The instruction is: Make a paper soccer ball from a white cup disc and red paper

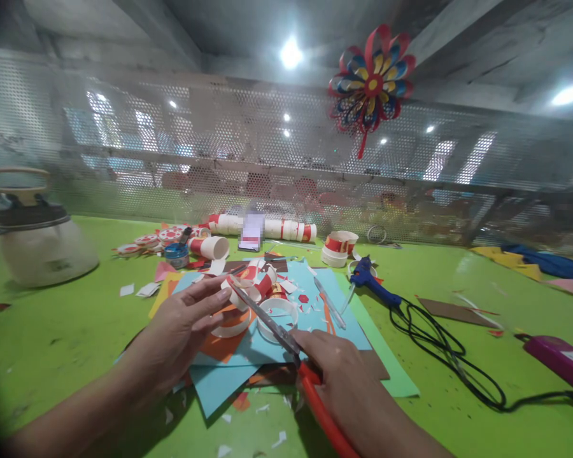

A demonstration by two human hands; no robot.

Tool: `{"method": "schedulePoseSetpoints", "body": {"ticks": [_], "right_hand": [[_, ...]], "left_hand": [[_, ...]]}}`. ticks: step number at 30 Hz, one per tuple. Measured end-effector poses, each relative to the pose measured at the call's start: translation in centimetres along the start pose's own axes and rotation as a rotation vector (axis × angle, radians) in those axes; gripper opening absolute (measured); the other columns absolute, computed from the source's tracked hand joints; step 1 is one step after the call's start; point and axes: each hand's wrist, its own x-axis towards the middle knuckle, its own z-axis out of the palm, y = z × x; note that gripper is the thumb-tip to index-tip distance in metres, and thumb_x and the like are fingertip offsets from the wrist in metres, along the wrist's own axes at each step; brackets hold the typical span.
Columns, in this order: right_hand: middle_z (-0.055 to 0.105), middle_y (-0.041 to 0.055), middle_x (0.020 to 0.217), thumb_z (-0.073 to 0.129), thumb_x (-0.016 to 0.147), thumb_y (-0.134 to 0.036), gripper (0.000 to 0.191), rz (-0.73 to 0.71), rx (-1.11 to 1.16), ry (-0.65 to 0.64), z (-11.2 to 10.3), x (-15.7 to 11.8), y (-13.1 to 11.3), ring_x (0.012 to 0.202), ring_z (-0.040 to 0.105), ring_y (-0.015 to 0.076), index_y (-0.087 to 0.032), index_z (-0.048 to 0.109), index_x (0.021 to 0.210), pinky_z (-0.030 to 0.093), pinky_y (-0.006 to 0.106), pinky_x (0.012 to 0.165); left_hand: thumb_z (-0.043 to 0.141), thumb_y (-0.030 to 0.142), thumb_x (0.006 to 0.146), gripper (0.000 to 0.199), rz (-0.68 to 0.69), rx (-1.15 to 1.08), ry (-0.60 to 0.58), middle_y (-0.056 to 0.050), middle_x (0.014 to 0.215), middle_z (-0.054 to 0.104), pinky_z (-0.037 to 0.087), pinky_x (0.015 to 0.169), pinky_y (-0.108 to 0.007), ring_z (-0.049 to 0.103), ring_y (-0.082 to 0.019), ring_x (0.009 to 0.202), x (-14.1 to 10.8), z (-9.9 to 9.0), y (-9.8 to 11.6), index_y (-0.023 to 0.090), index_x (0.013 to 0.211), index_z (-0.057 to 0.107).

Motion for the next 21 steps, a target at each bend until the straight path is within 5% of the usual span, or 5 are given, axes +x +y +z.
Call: {"method": "schedulePoseSetpoints", "body": {"ticks": [8,15,21], "right_hand": [[0.073,0.0056,0.082,0.051,0.089,-0.029,0.023,0.005,0.031,0.014,-0.04,-0.24,-0.39,0.074,0.066,0.0221,-0.020,0.071,0.093,0.052,0.032,0.072],[0.073,0.0040,0.079,0.052,0.088,-0.027,0.021,0.028,0.039,0.014,-0.21,-0.20,-0.80,0.074,0.066,0.0215,-0.021,0.072,0.088,0.052,0.031,0.070],[0.074,0.0041,0.083,0.053,0.086,-0.022,0.019,0.025,0.018,0.005,-0.06,-0.02,-0.43,0.077,0.067,0.0216,-0.020,0.072,0.089,0.052,0.031,0.073]], "left_hand": [[0.076,0.023,0.074,0.045,-0.024,0.007,0.013,-0.016,0.103,0.072,0.054,0.076,-0.038,0.069,-0.027,0.090,-0.24,0.24,0.35,0.013,0.114,0.058],[0.082,0.023,0.067,0.044,-0.002,-0.002,0.059,-0.012,0.100,0.073,0.052,0.067,-0.027,0.070,-0.022,0.085,-0.24,0.10,0.33,0.014,0.107,0.063],[0.077,0.022,0.073,0.029,0.048,-0.050,0.005,-0.008,0.092,0.075,0.053,0.075,-0.029,0.070,-0.018,0.081,-0.16,-0.09,0.37,0.016,0.099,0.067]]}}
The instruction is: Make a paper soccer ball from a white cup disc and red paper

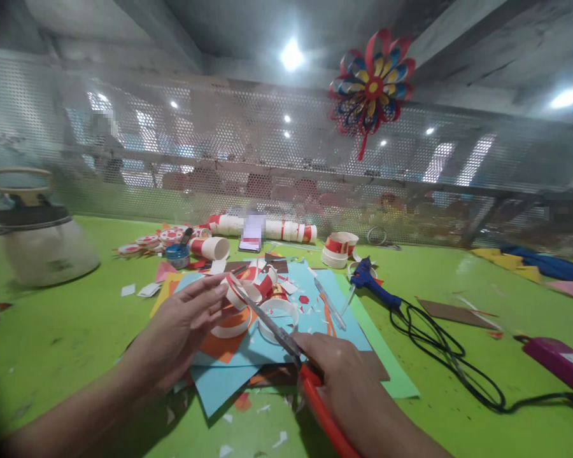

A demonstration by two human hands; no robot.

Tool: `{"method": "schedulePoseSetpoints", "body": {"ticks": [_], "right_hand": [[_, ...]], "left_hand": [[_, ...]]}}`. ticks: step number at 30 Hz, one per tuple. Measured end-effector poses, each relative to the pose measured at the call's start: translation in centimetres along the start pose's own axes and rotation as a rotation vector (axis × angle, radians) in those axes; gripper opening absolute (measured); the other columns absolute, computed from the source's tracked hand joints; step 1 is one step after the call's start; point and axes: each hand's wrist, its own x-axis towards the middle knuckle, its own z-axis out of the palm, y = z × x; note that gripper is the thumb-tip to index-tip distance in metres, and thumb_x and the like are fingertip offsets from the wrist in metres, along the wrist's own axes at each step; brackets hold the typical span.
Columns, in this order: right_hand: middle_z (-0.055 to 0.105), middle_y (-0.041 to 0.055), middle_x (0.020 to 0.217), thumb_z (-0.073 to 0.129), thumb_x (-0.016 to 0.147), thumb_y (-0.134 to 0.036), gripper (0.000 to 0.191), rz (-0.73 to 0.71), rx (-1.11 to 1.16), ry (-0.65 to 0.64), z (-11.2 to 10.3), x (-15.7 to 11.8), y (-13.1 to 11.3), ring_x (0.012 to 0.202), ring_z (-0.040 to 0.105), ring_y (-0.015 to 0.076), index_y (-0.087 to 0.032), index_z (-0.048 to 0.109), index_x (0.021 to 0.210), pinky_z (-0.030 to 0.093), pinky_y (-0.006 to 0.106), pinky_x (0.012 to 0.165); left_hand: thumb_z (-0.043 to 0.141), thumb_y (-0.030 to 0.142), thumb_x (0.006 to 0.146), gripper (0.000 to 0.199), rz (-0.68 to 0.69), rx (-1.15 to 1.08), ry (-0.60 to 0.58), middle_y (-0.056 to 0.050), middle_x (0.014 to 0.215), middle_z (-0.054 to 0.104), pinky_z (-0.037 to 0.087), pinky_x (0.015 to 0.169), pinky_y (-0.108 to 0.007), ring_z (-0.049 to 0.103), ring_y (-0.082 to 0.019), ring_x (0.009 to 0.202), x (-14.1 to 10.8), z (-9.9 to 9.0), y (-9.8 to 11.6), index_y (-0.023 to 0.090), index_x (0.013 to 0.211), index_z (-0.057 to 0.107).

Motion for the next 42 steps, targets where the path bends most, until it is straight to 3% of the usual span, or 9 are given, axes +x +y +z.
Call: {"method": "schedulePoseSetpoints", "body": {"ticks": [5,19,34,42], "right_hand": [[0.074,0.0061,0.087,0.053,0.087,-0.024,0.021,-0.026,-0.019,0.024,0.00,0.04,0.19,0.079,0.068,0.0225,-0.020,0.072,0.094,0.053,0.032,0.073],[0.073,0.0064,0.084,0.052,0.088,-0.028,0.022,-0.036,-0.005,0.018,0.04,0.05,0.33,0.078,0.066,0.0222,-0.019,0.071,0.094,0.053,0.033,0.074],[0.074,0.0051,0.086,0.052,0.087,-0.023,0.022,-0.010,-0.022,0.015,0.23,0.05,0.37,0.080,0.068,0.0229,-0.021,0.072,0.095,0.052,0.032,0.074],[0.073,0.0050,0.089,0.054,0.085,-0.017,0.023,-0.016,-0.023,-0.017,-0.09,0.15,0.22,0.083,0.067,0.0221,-0.022,0.072,0.099,0.052,0.033,0.077]], "left_hand": [[0.076,0.017,0.074,0.027,0.017,-0.009,0.026,-0.010,0.098,0.074,0.053,0.083,-0.031,0.070,-0.020,0.087,0.14,0.14,0.11,0.013,0.099,0.066],[0.084,0.026,0.065,0.046,0.000,0.059,0.054,-0.014,0.096,0.071,0.055,0.075,-0.036,0.069,-0.023,0.080,0.10,0.10,-0.21,0.012,0.104,0.063],[0.081,0.025,0.069,0.039,-0.019,0.079,0.041,-0.014,0.097,0.071,0.053,0.080,-0.035,0.068,-0.021,0.080,0.21,-0.02,-0.02,0.013,0.102,0.064],[0.084,0.024,0.063,0.037,-0.006,0.094,0.023,-0.010,0.093,0.073,0.052,0.076,-0.032,0.068,-0.018,0.074,0.29,-0.21,-0.14,0.014,0.094,0.068]]}}
